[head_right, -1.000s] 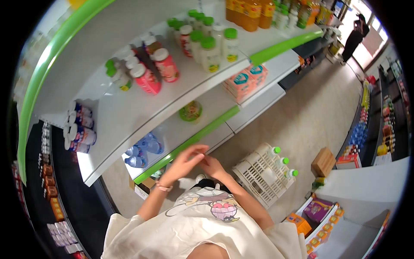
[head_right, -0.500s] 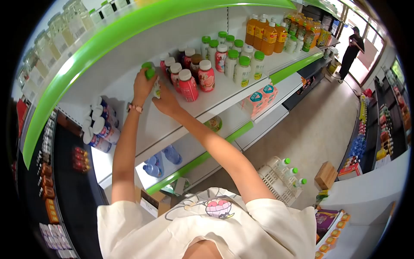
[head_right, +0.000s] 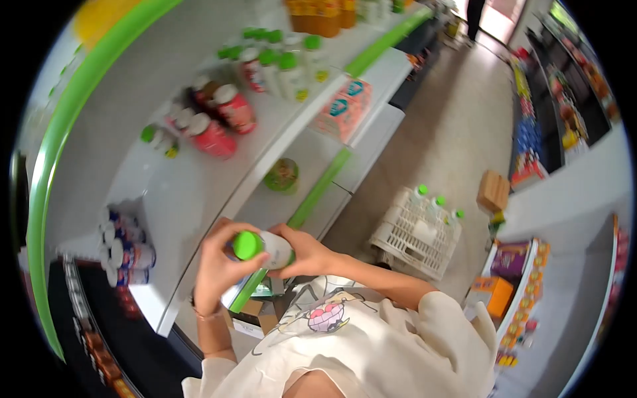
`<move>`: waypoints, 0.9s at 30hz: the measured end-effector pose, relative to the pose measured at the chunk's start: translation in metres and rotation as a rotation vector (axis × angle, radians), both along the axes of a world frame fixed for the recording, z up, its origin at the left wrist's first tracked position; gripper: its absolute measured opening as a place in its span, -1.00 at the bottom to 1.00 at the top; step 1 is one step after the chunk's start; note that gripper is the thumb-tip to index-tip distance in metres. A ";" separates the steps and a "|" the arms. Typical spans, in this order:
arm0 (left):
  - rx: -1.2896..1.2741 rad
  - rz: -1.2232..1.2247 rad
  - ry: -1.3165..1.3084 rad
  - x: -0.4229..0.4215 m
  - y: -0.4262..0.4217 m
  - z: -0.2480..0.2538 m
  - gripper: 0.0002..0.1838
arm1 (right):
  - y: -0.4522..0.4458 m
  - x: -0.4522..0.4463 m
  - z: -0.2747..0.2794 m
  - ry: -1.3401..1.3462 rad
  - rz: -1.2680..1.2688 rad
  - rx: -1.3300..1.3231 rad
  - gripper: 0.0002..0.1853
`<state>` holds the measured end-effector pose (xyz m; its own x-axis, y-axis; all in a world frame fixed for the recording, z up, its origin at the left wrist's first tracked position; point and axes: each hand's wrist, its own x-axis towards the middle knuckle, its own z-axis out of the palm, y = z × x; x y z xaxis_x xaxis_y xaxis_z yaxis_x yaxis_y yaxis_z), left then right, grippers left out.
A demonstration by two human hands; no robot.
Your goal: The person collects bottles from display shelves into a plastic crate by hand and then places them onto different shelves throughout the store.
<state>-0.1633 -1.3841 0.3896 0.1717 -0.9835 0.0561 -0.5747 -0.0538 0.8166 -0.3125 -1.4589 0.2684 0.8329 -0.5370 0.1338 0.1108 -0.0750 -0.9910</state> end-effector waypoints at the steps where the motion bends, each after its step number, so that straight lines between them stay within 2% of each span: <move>1: 0.041 -0.054 0.041 -0.017 -0.007 -0.016 -0.61 | 0.002 -0.019 -0.018 0.040 -0.060 -0.016 -0.31; 4: 0.074 -0.217 -0.042 -0.071 -0.039 -0.081 -0.60 | 0.007 -0.077 -0.063 0.215 -0.256 0.085 -0.27; 9: 0.133 -0.383 -0.158 -0.174 -0.075 -0.185 -0.57 | 0.014 -0.173 -0.188 0.328 -0.614 0.063 -0.26; 11: 0.177 -0.417 -0.146 -0.209 -0.087 -0.214 -0.56 | 0.021 -0.199 -0.234 0.249 -0.799 0.330 -0.27; 12: 0.186 -0.425 -0.148 -0.224 -0.094 -0.225 -0.57 | 0.017 -0.211 -0.224 0.202 -0.887 0.464 -0.27; 13: 0.193 -0.429 -0.147 -0.239 -0.102 -0.237 -0.57 | 0.016 -0.230 -0.214 0.284 -0.905 0.600 -0.36; 16: 0.229 -0.463 -0.146 -0.279 -0.121 -0.279 -0.57 | 0.007 -0.276 -0.229 0.048 -0.937 0.877 -0.48; 17: 0.238 -0.472 -0.139 -0.294 -0.126 -0.290 -0.57 | 0.004 -0.288 -0.223 0.067 -0.992 0.879 -0.60; 20: 0.318 -0.517 -0.156 -0.335 -0.136 -0.320 -0.55 | -0.007 -0.333 -0.230 -0.022 -0.897 1.083 -0.64; 23: 0.338 -0.575 -0.158 -0.372 -0.140 -0.365 -0.58 | -0.015 -0.369 -0.231 -0.043 -0.957 1.119 -0.66; 26: 0.655 -0.576 0.339 -0.396 -0.144 -0.455 -0.67 | -0.022 -0.402 -0.260 -0.025 -0.981 1.118 -0.69; 27: 0.768 -0.604 0.399 -0.415 -0.153 -0.431 -0.73 | -0.025 -0.412 -0.264 -0.036 -1.015 1.147 -0.70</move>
<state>-0.5782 -1.5370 -0.0413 -0.4896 -0.6594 -0.5706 -0.3758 -0.4309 0.8204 -0.7250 -1.4843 0.0044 0.0678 -0.6847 -0.7256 0.5115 0.6483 -0.5640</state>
